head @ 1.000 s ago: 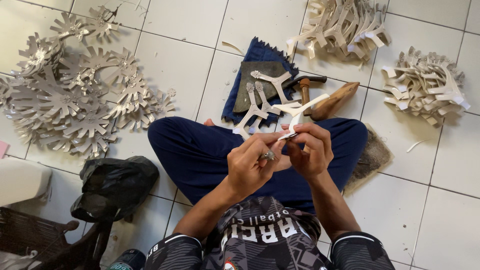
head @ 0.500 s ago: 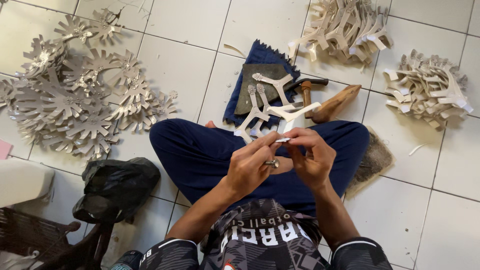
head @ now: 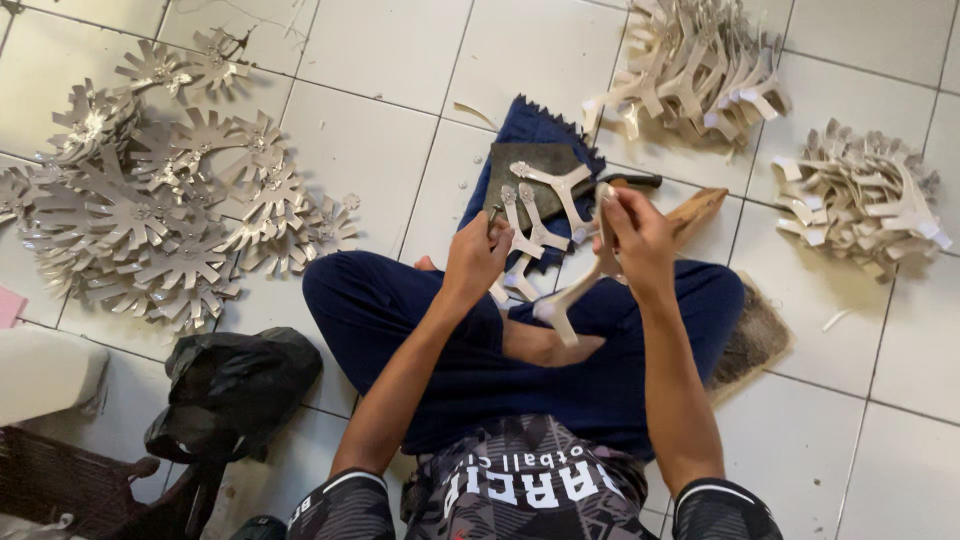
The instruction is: The person sits on the tiled floor hammering flower-shaped metal cutouts flat on a small anvil block, repositioning each piece between strikes, then sets finished pieces onto piles around them and picks up new pieces to continue.
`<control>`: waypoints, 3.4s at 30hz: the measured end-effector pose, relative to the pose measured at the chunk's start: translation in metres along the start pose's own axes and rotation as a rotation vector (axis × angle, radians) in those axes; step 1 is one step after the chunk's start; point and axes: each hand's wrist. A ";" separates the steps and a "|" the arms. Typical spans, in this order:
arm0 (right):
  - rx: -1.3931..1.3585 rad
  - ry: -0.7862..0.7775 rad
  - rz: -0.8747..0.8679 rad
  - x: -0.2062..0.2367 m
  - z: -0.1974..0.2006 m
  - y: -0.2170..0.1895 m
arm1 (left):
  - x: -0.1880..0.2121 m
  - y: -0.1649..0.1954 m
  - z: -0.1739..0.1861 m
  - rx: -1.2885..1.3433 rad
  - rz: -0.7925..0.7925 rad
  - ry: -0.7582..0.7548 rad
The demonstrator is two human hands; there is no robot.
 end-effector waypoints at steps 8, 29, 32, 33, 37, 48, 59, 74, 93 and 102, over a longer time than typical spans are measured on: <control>0.558 -0.057 0.302 -0.107 -0.064 0.129 | 0.020 -0.122 -0.046 -0.391 0.170 -0.043; 0.976 0.012 0.551 -0.082 -0.091 0.138 | 0.024 -0.107 -0.040 -0.351 0.350 -0.236; 0.966 0.039 0.621 -0.079 -0.090 0.135 | 0.024 -0.107 -0.040 -0.413 0.317 -0.248; 0.958 0.047 0.640 -0.077 -0.089 0.135 | 0.024 -0.107 -0.040 -0.427 0.283 -0.242; 0.976 0.058 0.699 -0.068 -0.084 0.136 | 0.024 -0.104 -0.042 -0.504 0.181 -0.259; 0.916 0.042 0.708 -0.043 -0.073 0.136 | 0.027 -0.097 -0.041 -0.629 0.044 -0.352; 0.896 0.076 0.739 -0.034 -0.074 0.136 | 0.045 -0.109 -0.042 -0.559 0.024 -0.388; 0.828 0.125 0.638 -0.036 -0.057 0.122 | 0.029 -0.078 -0.026 -0.466 0.046 -0.017; 0.556 0.492 0.338 -0.046 0.012 0.124 | -0.050 -0.076 -0.024 0.023 -0.001 -0.043; 0.000 0.304 -0.076 -0.003 -0.028 0.086 | -0.052 -0.090 -0.030 -0.010 0.113 -0.101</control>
Point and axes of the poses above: each hand's wrist, its own x-axis away from the middle knuckle, its own z-axis out of the back of the hand, y = z × x, and after that the axes turned 8 degrees about y, right-handed
